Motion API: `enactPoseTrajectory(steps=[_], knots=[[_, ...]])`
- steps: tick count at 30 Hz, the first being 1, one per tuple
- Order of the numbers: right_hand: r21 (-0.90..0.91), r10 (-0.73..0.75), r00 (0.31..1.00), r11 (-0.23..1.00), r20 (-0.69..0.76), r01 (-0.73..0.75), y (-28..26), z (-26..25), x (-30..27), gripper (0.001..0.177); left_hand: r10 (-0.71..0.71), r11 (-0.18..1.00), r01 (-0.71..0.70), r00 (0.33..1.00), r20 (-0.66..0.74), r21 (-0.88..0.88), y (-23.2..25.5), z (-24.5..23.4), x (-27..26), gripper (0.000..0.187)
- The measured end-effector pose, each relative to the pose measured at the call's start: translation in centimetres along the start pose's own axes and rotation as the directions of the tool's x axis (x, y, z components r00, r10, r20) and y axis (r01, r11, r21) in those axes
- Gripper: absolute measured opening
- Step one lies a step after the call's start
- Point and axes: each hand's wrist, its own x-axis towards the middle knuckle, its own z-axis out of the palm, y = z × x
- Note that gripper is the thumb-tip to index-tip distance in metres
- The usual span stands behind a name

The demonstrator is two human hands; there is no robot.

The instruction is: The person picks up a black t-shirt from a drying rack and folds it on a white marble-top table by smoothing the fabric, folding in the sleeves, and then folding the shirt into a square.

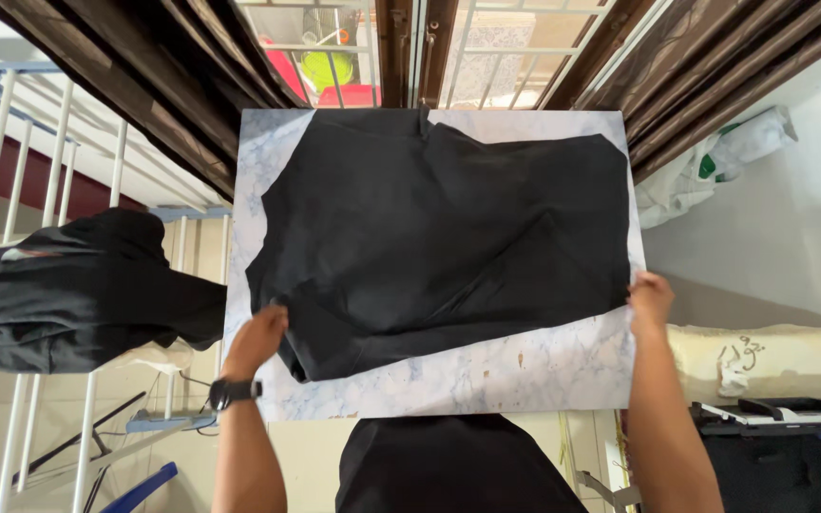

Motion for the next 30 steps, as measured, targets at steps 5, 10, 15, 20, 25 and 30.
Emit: enactPoseTrajectory(steps=[5, 10, 15, 20, 25, 30], knots=[[-0.473, -0.492, 0.777, 0.617, 0.393, 0.630, 1.3, 7.4, -1.9, 0.037, -0.052, 0.977, 0.133, 0.904, -0.424, 0.165, 2.2, 3.3, 3.8, 0.062], [-0.709, -0.315, 0.903, 0.562, 0.291, 0.425, 1.7, 11.8, -3.4, 0.079, -0.319, 0.918, 0.396, 0.774, -0.547, 0.025, 3.3, 5.6, 4.6, 0.080], [-0.644, -0.287, 0.915, 0.651, 0.282, 0.402, 2.1, 11.0, -2.6, 0.072, -0.256, 0.966, 0.173, 0.763, -0.593, -0.194, -0.1, 6.1, 4.6, 0.072], [-0.172, -0.154, 0.937, 0.961, 0.313, 0.216, 1.8, 7.5, -2.0, 0.042, -0.279, 0.948, 0.134, 0.786, -0.552, -0.289, -2.1, 5.6, 3.4, 0.068], [0.207, 0.174, 0.888, 0.937, 0.426, -0.283, 1.2, -3.8, -2.5, 0.042, -0.498, 0.693, 0.225, 0.836, -0.230, -0.685, -3.3, 5.0, 0.6, 0.077], [-0.592, 0.463, 0.838, 0.774, 0.289, -0.224, 2.4, -11.2, -4.2, 0.037, -0.484, 0.784, 0.380, 0.869, -0.100, -0.492, -3.5, 2.9, -1.3, 0.085]])
